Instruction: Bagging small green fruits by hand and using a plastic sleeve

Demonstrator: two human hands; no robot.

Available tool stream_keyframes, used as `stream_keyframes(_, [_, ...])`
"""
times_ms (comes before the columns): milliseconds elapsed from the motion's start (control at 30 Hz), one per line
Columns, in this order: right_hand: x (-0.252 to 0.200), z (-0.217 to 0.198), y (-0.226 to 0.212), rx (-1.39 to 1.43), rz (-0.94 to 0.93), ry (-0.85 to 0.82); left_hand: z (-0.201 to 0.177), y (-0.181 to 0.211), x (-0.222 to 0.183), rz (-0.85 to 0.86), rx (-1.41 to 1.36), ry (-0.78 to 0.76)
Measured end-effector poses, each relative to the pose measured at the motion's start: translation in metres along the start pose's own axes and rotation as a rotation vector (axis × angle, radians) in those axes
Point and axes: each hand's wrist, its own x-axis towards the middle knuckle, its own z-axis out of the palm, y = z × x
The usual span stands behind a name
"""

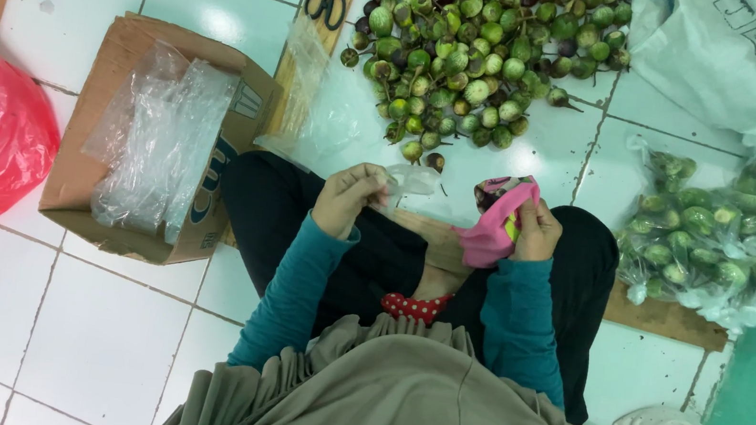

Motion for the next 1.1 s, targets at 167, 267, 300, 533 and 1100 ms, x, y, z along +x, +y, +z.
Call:
stream_keyframes(167, [-0.001,-0.001,-0.006,0.013,0.024,-0.017,0.006,0.031,-0.007,0.017,-0.144,0.211])
stream_keyframes(267, [0.002,-0.002,0.000,-0.007,0.025,-0.026,0.007,0.045,-0.013,0.038,-0.134,0.245])
stream_keyframes(300, [0.005,-0.003,0.004,-0.028,0.018,-0.038,0.007,0.047,-0.014,0.050,-0.133,0.268])
stream_keyframes(533, [0.007,-0.009,0.015,-0.042,0.039,-0.056,0.012,0.037,0.003,0.023,-0.218,0.345])
stream_keyframes(1100, [0.002,0.019,-0.034,-0.005,0.120,-0.018,0.014,-0.127,0.111,-0.032,0.729,0.141])
